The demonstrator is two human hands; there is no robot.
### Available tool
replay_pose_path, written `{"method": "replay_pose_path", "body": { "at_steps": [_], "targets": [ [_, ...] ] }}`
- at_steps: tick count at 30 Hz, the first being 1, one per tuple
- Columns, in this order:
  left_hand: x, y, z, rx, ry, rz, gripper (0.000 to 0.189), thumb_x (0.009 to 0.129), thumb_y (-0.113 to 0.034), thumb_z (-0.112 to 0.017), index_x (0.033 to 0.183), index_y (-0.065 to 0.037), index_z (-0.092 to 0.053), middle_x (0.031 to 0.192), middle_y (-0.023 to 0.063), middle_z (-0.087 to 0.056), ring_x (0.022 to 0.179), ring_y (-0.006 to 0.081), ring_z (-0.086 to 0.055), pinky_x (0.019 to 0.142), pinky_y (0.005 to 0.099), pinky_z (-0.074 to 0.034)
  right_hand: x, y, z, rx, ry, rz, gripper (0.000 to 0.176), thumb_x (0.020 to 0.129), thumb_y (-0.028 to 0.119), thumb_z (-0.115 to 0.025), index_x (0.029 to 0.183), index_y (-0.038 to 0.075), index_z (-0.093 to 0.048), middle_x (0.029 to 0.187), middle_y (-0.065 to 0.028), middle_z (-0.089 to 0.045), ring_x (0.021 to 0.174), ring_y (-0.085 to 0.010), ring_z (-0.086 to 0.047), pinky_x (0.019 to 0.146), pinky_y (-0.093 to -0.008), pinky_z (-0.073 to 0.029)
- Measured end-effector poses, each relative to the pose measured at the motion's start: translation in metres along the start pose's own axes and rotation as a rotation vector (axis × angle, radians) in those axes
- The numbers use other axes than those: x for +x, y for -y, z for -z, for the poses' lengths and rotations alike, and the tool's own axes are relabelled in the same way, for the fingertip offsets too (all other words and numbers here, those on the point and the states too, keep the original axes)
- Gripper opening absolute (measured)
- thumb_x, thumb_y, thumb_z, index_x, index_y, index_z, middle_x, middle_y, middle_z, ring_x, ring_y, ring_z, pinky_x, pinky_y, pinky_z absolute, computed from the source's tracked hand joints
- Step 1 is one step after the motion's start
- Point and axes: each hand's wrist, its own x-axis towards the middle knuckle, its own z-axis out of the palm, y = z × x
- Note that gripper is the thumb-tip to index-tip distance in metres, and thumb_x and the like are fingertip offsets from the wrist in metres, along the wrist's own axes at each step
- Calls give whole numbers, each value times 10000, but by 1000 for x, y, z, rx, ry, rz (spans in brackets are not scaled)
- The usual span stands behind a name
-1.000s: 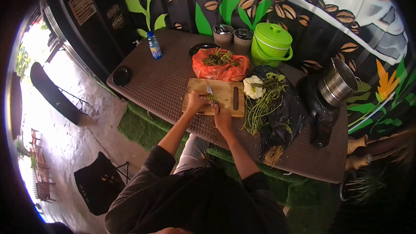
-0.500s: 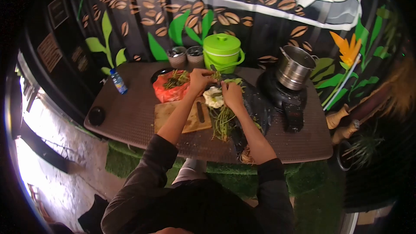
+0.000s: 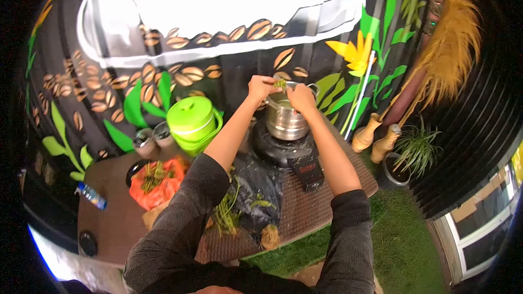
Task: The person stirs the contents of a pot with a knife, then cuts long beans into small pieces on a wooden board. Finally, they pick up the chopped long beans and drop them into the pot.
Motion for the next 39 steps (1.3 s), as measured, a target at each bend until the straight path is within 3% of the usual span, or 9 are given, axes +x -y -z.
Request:
{"method": "replay_pose_path", "body": {
  "at_steps": [1,3,6,13,23,28,30,36,39],
  "targets": [
    [13,20,-21,4,-9,-39,372,519,-145,-858,868,-91,-741,759,107,-695,684,186,-662,687,294,-514,16,-23,-7,-63,-54,17,437,851,282,-521,631,-93,-572,492,-165,-546,359,-275,-555,431,-375,-470],
    [21,38,-43,-68,58,-27,336,552,-142,-832,871,-96,-738,784,134,-689,733,223,-674,715,318,-519,21,-48,-20,-481,-305,173,374,824,295,-563,767,-70,-616,685,-235,-630,614,-301,-660,579,-422,-519],
    [28,69,-63,270,103,-166,185,707,-53,-650,875,-60,-726,870,192,-665,829,323,-656,776,373,-520,14,-63,-24,-651,-95,115,328,785,295,-606,835,-29,-622,696,-220,-641,695,-302,-669,611,-433,-518],
    [33,93,-71,402,321,-230,169,723,-68,-655,870,-2,-702,814,200,-664,771,312,-665,743,381,-520,-18,-98,-45,-1001,-138,324,79,771,151,-594,798,77,-588,661,-76,-655,575,-225,-656,513,-322,-500],
    [42,73,-63,777,569,-494,239,715,-57,-632,941,-93,-700,845,155,-678,881,312,-649,832,457,-475,-74,-59,55,-821,27,416,220,803,279,-605,859,66,-601,634,-124,-620,629,-296,-640,566,-410,-492],
    [41,65,-63,683,559,-573,258,688,-21,-621,937,-64,-676,794,125,-677,844,303,-650,791,450,-484,-48,-76,56,-544,-102,89,293,832,292,-569,807,5,-626,744,-211,-638,746,-372,-635,675,-471,-501],
    [40,67,-65,379,564,-433,373,665,33,-607,1028,-43,-642,793,130,-677,841,301,-649,770,410,-502,-42,-83,48,-499,-139,-3,308,836,296,-565,798,-4,-627,760,-224,-638,758,-380,-634,687,-474,-501],
    [28,66,-63,179,580,-412,818,624,106,-599,1380,-40,-321,923,156,-678,904,291,-645,829,358,-500,-30,-89,4,-274,-218,-56,380,861,294,-528,803,-65,-637,785,-271,-630,768,-414,-626,731,-480,-496],
    [28,71,-64,174,573,-414,869,623,112,-601,1408,-54,-267,971,162,-674,926,289,-643,848,355,-496,-27,-92,-16,10,-168,-100,406,867,295,-506,786,-80,-638,749,-283,-623,745,-416,-628,736,-476,-495]
  ]
}}
